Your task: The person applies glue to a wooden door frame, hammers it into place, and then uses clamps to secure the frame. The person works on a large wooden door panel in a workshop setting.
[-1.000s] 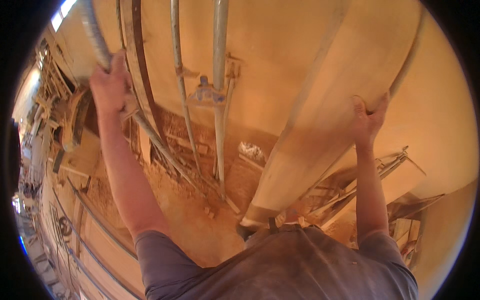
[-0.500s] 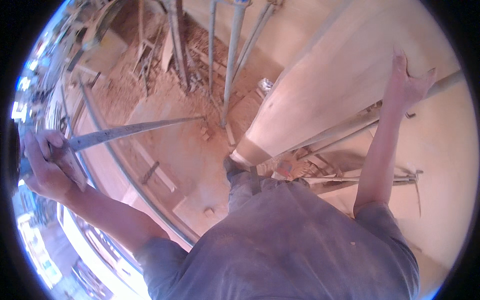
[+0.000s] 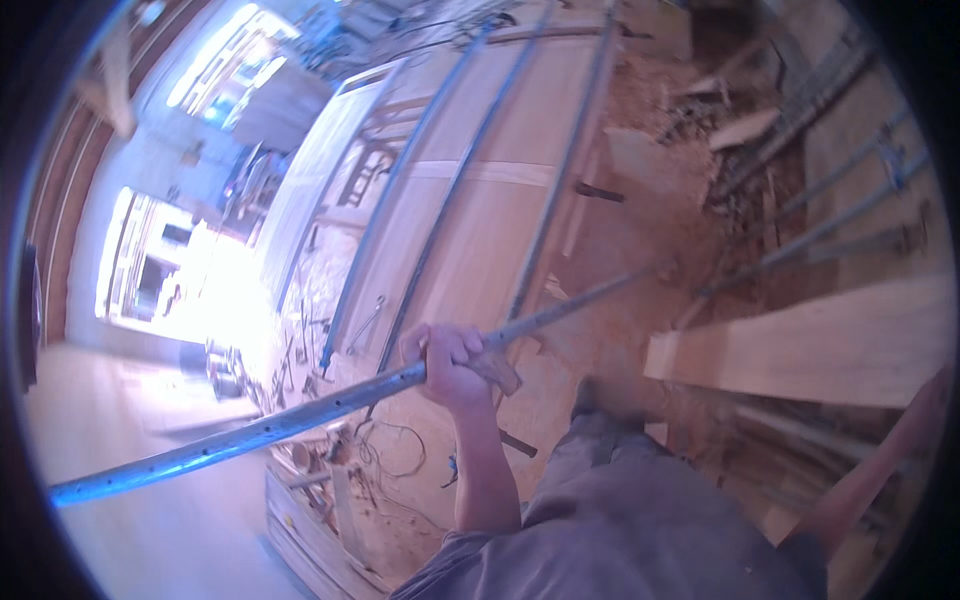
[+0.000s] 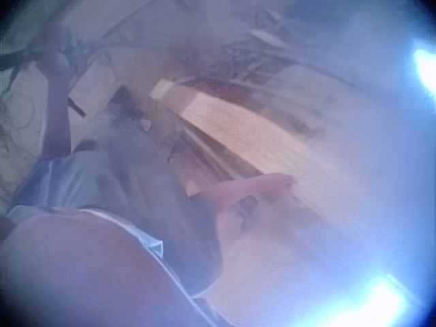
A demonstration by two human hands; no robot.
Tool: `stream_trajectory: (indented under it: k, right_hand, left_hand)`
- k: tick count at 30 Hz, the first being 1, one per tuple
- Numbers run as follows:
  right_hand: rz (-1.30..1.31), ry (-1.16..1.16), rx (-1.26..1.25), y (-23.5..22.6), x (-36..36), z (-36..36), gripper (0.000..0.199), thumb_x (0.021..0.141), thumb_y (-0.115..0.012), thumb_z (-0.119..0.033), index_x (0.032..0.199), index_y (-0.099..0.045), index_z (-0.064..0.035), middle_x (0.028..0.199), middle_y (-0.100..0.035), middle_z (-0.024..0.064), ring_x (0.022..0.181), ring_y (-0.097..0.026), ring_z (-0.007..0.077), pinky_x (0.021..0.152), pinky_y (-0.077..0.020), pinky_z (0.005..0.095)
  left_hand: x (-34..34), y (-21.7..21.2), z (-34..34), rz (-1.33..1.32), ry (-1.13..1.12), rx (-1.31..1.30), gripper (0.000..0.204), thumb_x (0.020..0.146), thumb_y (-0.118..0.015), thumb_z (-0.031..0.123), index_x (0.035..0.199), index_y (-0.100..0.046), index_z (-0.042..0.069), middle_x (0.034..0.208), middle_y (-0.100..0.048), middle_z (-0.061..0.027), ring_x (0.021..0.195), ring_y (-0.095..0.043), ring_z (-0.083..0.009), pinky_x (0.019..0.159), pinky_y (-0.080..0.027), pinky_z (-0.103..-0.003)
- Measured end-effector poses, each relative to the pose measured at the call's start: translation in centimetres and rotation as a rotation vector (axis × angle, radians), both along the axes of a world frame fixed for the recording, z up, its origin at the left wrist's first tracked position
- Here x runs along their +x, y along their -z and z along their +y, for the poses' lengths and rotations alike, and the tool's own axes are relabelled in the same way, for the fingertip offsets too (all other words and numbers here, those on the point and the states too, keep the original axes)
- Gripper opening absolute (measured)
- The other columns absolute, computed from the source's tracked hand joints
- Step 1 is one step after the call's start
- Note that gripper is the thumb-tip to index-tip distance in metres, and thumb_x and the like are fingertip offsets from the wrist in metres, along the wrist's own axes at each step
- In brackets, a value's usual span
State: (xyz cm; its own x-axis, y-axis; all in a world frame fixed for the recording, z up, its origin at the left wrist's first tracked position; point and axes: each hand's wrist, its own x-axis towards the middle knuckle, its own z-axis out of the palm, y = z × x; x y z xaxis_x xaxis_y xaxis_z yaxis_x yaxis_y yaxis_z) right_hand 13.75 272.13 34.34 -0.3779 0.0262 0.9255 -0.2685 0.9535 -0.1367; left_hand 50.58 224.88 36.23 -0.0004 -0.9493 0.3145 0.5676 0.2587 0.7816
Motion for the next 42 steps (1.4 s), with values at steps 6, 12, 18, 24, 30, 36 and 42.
stream_trajectory:
  k: [6,12,18,24,30,36,42]
  right_hand:
    - [-0.457,-0.936,0.152,10.3,19.2,-20.5,0.082,0.071,-0.086,-0.013,0.143,-0.048,-0.0004,0.141,-0.052,0.0235,0.127,-0.053,0.0416,0.103,-0.0469,0.0494]
    - [-0.761,-1.530,0.472,18.6,34.1,-36.3,0.078,0.068,-0.083,-0.009,0.139,-0.052,-0.0023,0.140,-0.053,0.0243,0.128,-0.051,0.0449,0.104,-0.0456,0.0515]
    - [-1.352,-1.686,0.712,26.9,46.3,-43.0,0.020,0.074,-0.078,-0.016,0.087,-0.066,-0.0063,0.089,-0.066,0.0184,0.097,-0.065,0.0417,0.090,-0.0503,0.0485]
    - [-1.216,-1.617,0.691,28.6,53.5,-43.2,0.029,0.075,-0.078,-0.018,0.064,-0.053,-0.0078,0.066,-0.059,0.0151,0.072,-0.062,0.0392,0.071,-0.0461,0.0488]
    - [-0.955,-1.619,0.638,15.9,60.7,-43.1,0.031,0.079,-0.076,-0.022,0.064,-0.052,-0.0086,0.067,-0.057,0.0150,0.071,-0.057,0.0389,0.069,-0.0426,0.0474]
    - [-0.852,-1.455,0.652,13.6,61.2,-41.3,0.035,0.081,-0.075,-0.025,0.063,-0.050,-0.0091,0.067,-0.055,0.0144,0.069,-0.056,0.0394,0.064,-0.0409,0.0495]
    - [-0.784,-1.408,0.730,9.1,62.5,-42.4,0.036,0.078,-0.078,-0.024,0.061,-0.049,-0.0085,0.064,-0.054,0.0151,0.064,-0.056,0.0404,0.058,-0.0395,0.0509]
  left_hand:
    - [12.2,2.3,1.1,0.106,-0.226,0.232,0.009,0.090,-0.049,-0.005,0.097,-0.049,0.000,0.060,-0.045,-0.0041,0.053,-0.049,-0.0177,0.056,-0.050,-0.036]
    - [24.9,1.0,2.0,0.051,-0.402,0.337,0.009,0.092,-0.052,0.001,0.095,-0.047,0.007,0.061,-0.041,-0.0017,0.051,-0.048,-0.0184,0.055,-0.049,-0.038]
    - [37.5,-0.7,1.5,0.073,-0.402,0.333,0.013,0.091,-0.051,0.001,0.101,-0.046,0.007,0.061,-0.042,-0.0028,0.053,-0.049,-0.0185,0.056,-0.050,-0.038]
    - [48.1,0.3,-1.0,0.098,-0.260,0.309,0.022,0.089,-0.048,-0.005,0.109,-0.051,0.004,0.062,-0.046,-0.0068,0.054,-0.052,-0.0230,0.057,-0.052,-0.040]
    - [56.3,0.1,-2.6,0.235,-0.138,0.294,0.016,0.092,-0.047,-0.005,0.106,-0.050,0.003,0.063,-0.046,-0.0061,0.054,-0.052,-0.0219,0.057,-0.052,-0.041]
    - [60.5,0.9,-4.4,0.365,-0.111,0.317,0.021,0.101,-0.043,0.014,0.116,-0.055,0.006,0.064,-0.044,-0.0047,0.057,-0.050,-0.0209,0.058,-0.050,-0.040]
    - [63.9,1.1,-5.6,0.459,-0.184,0.505,0.034,0.105,-0.044,0.030,0.128,-0.060,0.013,0.064,-0.044,-0.0010,0.058,-0.049,-0.0201,0.061,-0.048,-0.038]
